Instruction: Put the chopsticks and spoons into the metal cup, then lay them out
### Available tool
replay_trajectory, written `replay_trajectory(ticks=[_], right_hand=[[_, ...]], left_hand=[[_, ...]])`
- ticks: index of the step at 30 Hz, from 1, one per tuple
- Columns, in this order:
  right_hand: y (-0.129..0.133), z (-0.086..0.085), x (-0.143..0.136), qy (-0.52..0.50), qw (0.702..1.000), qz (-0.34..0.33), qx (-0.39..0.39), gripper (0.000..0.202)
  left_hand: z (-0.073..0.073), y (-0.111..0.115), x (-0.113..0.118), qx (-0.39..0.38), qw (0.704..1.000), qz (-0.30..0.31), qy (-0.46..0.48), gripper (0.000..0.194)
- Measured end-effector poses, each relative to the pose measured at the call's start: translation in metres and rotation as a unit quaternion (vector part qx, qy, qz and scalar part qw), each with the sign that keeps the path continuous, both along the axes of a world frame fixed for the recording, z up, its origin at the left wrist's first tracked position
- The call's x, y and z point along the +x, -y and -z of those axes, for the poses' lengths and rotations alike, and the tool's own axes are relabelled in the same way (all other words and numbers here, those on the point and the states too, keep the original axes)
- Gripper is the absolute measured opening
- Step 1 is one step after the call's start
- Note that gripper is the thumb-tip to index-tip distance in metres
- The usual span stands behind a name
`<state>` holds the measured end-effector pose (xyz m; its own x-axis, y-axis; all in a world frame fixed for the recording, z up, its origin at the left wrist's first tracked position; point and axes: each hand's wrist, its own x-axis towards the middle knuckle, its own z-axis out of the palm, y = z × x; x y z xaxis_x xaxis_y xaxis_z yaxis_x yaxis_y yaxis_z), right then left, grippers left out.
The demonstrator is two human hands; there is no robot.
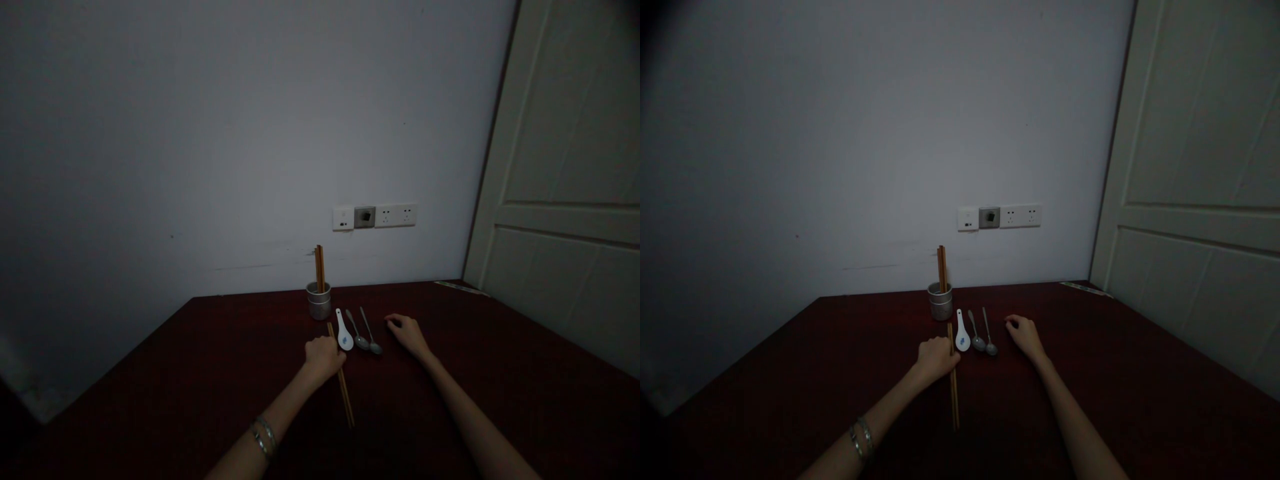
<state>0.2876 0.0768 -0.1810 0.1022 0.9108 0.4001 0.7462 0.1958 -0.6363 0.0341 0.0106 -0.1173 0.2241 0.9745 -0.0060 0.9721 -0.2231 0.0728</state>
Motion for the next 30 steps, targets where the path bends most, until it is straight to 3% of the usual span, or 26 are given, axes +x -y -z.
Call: replay_trajectory(ticks=[17,24,30], right_hand=[[0.003,-0.003,-0.003,0.017,1.0,-0.002,-0.006,0.031],[0.004,-0.005,-0.004,0.007,1.0,0.003,-0.006,0.028],[0.003,-0.007,-0.001,-0.059,0.998,0.012,0.024,0.029]], left_hand=[[0.013,-0.008,0.002,0.006,0.998,-0.031,0.054,0.03],[-0.004,-0.003,-0.001,0.005,0.998,-0.041,0.055,0.032],[-0.033,-0.006,-0.009,0.05,0.991,-0.035,0.119,0.026]])
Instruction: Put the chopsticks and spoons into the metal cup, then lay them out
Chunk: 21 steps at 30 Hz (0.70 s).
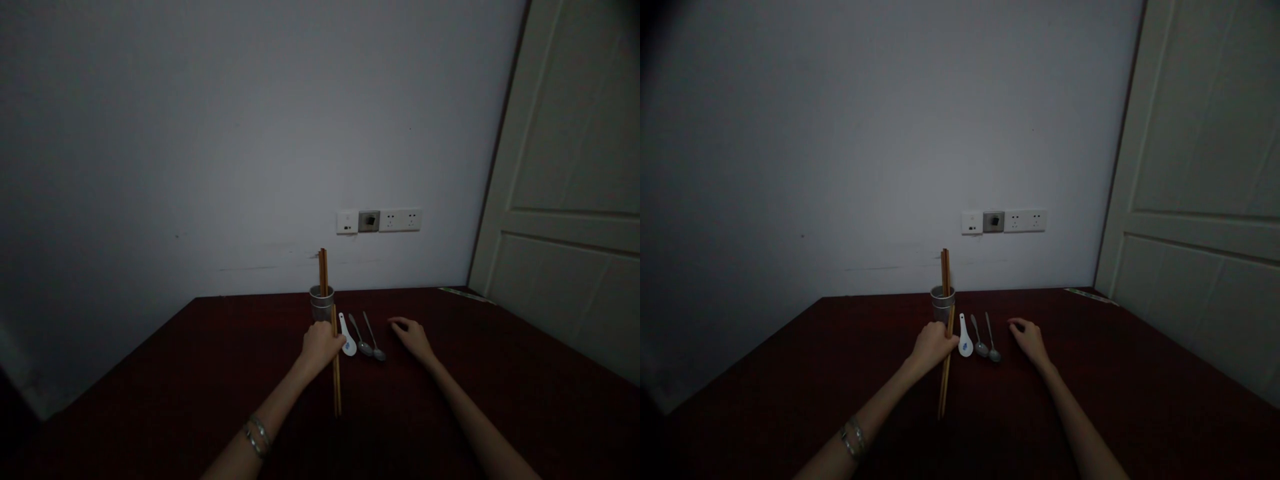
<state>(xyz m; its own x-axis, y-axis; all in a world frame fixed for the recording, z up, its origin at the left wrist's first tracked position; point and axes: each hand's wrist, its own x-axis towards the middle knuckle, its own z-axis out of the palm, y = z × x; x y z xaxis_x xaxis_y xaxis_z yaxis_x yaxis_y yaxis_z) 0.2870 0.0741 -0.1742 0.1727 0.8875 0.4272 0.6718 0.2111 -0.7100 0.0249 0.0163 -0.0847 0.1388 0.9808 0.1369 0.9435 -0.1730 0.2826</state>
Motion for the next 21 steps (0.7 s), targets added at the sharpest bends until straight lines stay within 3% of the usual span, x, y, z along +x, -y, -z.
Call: replay_trajectory(ticks=[3,5,9,12,14,17,21], right_hand=[[-0.005,-0.013,0.0,-0.098,0.994,0.02,0.041,0.029],[-0.006,-0.032,-0.008,-0.192,0.979,-0.003,0.063,0.029],[0.01,-0.088,-0.047,-0.364,0.924,-0.106,0.044,0.029],[0.037,-0.128,-0.084,-0.415,0.891,-0.183,0.006,0.028],[0.053,-0.145,-0.103,-0.422,0.876,-0.23,-0.016,0.029],[0.07,-0.157,-0.119,-0.42,0.87,-0.256,-0.02,0.03],[0.074,-0.159,-0.122,-0.407,0.886,-0.223,0.001,0.03]], left_hand=[[-0.02,0.002,-0.002,0.052,0.997,0.029,0.046,0.023],[-0.034,0.007,-0.003,0.1,0.992,0.039,0.07,0.022],[-0.056,0.022,-0.002,0.159,0.982,0.04,0.094,0.021],[-0.063,0.032,0.0,0.188,0.977,0.055,0.082,0.02],[-0.064,0.037,0.002,0.198,0.975,0.067,0.068,0.019],[-0.063,0.04,0.005,0.193,0.976,0.087,0.052,0.019],[-0.062,0.043,0.009,0.173,0.98,0.088,0.035,0.021]])
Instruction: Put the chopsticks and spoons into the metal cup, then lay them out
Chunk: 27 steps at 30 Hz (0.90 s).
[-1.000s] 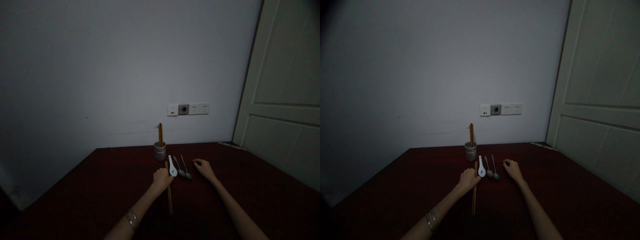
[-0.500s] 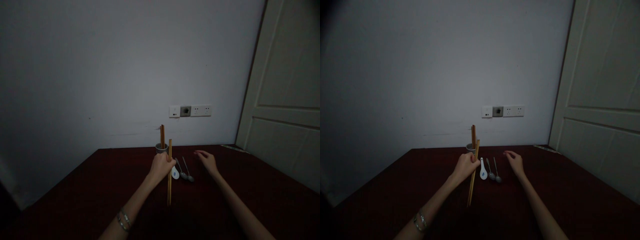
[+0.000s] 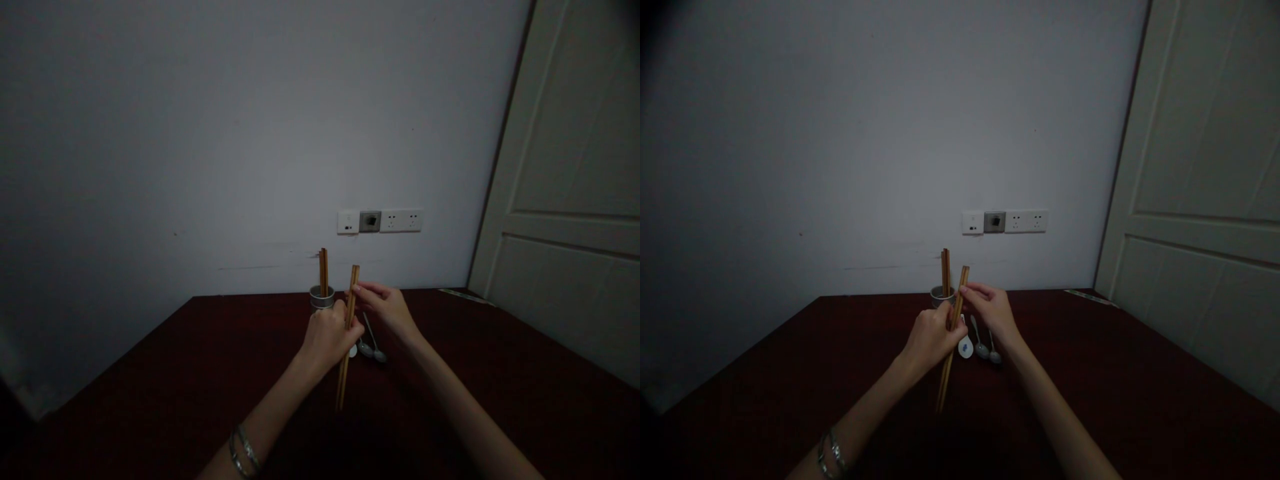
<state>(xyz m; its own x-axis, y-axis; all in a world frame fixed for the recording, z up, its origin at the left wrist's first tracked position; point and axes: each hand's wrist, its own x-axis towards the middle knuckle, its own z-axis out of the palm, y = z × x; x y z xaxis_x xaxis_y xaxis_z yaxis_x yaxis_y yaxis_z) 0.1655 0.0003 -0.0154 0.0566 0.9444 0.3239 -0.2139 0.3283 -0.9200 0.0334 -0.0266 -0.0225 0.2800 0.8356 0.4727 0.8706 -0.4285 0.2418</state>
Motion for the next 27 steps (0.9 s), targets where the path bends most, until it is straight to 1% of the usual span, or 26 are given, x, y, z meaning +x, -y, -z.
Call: replay_trajectory(ticks=[4,10,13,16,19,22,24,27], right_hand=[[-0.001,0.0,0.001,0.022,0.999,0.034,0.009,0.029],[0.001,-0.003,0.002,0.015,0.999,0.028,0.006,0.027],[0.0,-0.004,0.005,0.017,0.999,0.032,0.003,0.028],[-0.001,-0.002,0.007,0.011,1.0,0.019,0.003,0.027],[0.0,-0.003,0.006,0.018,1.0,0.009,0.01,0.026],[0.003,-0.006,0.003,0.038,0.999,0.009,0.018,0.027],[0.005,-0.009,-0.001,0.055,0.998,-0.002,0.022,0.026],[0.006,-0.015,-0.01,0.077,0.996,-0.033,0.022,0.025]], left_hand=[[0.002,0.001,0.002,0.003,1.0,-0.01,-0.009,0.023],[0.006,0.001,0.003,0.042,0.998,0.003,-0.042,0.024],[0.006,0.001,0.001,0.077,0.996,0.035,-0.038,0.024],[0.004,-0.002,-0.004,0.088,0.991,0.098,0.005,0.023],[-0.001,-0.01,-0.013,0.045,0.982,0.167,0.069,0.027],[-0.007,-0.02,-0.023,-0.035,0.963,0.222,0.147,0.03],[-0.011,-0.026,-0.03,-0.105,0.939,0.252,0.208,0.029],[-0.015,-0.034,-0.043,-0.225,0.892,0.278,0.278,0.029]])
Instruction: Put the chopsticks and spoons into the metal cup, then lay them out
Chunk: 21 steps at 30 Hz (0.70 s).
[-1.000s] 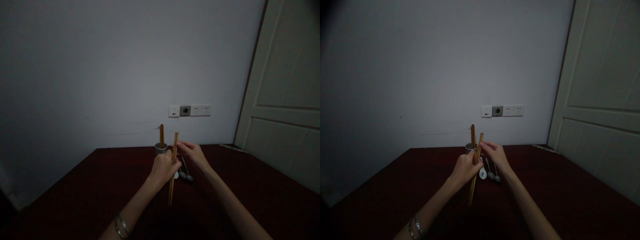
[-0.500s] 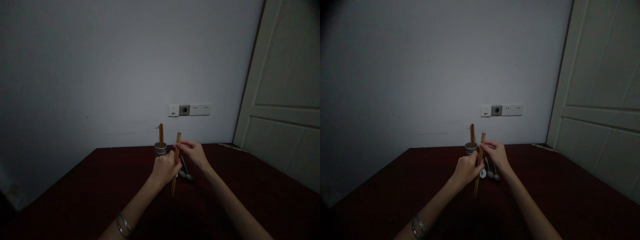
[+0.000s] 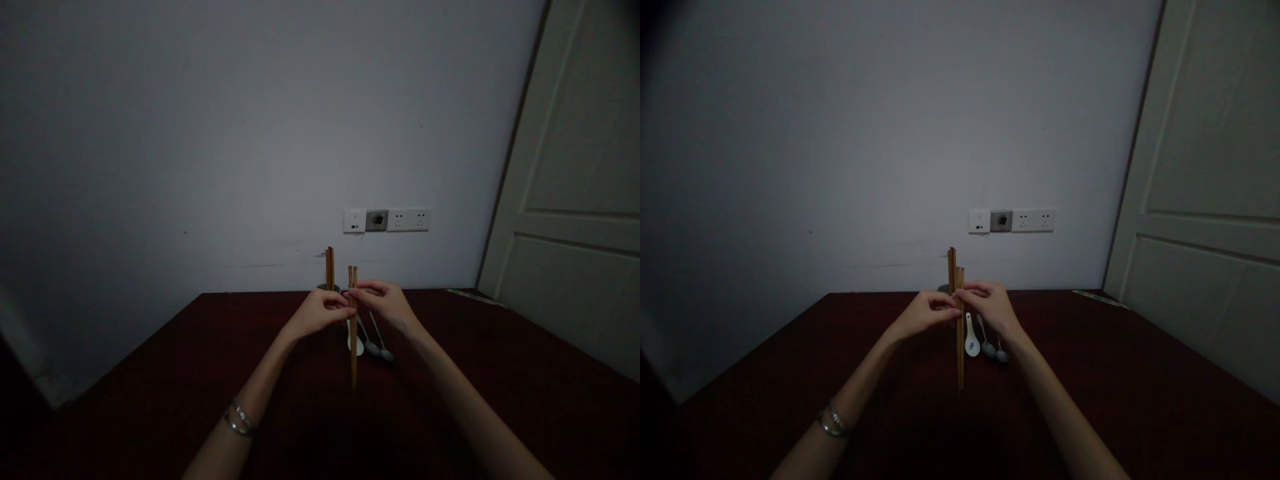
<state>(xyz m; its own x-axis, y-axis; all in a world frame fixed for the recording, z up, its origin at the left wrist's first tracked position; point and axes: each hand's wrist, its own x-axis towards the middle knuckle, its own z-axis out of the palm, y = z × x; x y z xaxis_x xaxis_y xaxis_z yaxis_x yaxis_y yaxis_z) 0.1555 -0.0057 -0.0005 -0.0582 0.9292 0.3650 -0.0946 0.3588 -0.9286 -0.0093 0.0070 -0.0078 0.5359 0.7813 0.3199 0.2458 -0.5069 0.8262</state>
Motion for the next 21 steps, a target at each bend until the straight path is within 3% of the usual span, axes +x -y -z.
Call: replay_trajectory(ticks=[3,8,14,21], right_hand=[[0.001,-0.006,-0.01,0.01,1.0,-0.016,-0.002,0.024],[-0.001,-0.006,-0.022,-0.009,0.999,-0.033,-0.001,0.029],[-0.007,0.007,-0.025,-0.012,0.999,-0.039,0.0,0.033],[0.0,0.001,-0.031,0.031,0.998,-0.033,0.036,0.046]], left_hand=[[-0.002,-0.005,-0.011,-0.073,0.996,0.04,0.014,0.032],[0.0,-0.008,-0.016,-0.104,0.99,0.093,0.027,0.03],[0.002,-0.01,-0.019,-0.115,0.989,0.093,0.007,0.033],[-0.002,-0.009,-0.028,-0.119,0.987,0.102,-0.022,0.032]])
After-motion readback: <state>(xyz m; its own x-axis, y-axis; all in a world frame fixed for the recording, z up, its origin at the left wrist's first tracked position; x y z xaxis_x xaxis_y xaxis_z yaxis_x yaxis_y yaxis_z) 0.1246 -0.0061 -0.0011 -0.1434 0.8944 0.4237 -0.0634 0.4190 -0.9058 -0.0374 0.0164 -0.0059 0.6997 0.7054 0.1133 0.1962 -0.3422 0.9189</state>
